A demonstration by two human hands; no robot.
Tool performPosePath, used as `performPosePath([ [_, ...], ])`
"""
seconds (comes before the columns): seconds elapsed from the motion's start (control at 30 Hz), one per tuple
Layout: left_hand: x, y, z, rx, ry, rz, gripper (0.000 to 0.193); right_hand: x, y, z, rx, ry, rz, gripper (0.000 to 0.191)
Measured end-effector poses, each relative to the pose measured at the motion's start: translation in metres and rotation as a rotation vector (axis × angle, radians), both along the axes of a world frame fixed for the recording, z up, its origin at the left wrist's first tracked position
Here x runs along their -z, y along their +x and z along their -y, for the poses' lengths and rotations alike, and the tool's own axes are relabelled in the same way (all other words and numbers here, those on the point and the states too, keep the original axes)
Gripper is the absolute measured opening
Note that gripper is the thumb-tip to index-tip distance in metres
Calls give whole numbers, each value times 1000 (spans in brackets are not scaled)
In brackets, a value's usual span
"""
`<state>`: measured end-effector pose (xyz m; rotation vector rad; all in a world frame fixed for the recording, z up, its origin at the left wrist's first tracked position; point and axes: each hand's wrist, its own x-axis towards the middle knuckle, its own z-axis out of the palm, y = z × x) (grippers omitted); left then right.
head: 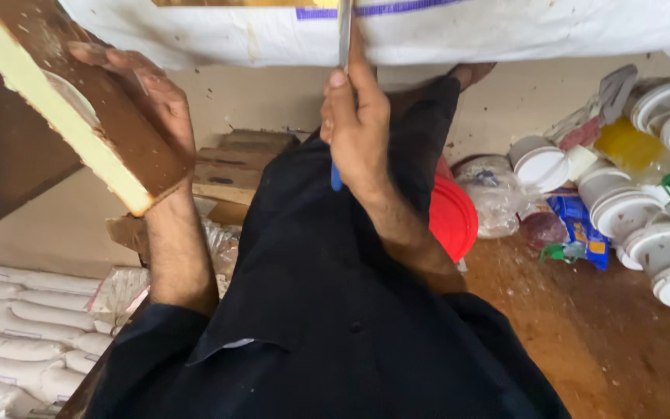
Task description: The person slices pieces of cake using a knife, applies cream to the top of a square cake slab, and moves several cake sections between different work surfaces.
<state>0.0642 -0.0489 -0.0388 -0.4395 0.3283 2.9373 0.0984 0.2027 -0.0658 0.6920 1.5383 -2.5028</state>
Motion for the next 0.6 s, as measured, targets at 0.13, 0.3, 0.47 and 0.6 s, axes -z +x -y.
performPosePath([
  [0.13, 8, 11, 2, 50, 3, -30, 43, 22, 15, 25, -104, 126, 107, 54],
  [0.3, 20, 25, 2, 28, 17, 14, 39, 40, 43, 44, -89, 486, -159, 52],
  [0.47, 28, 32, 10, 52, -42, 13, 40, -4, 92, 35, -105, 406, -148, 47],
  [0.6, 27, 38, 17, 41, -8, 2, 39, -10, 79, 18, 18, 6, 11, 50],
])
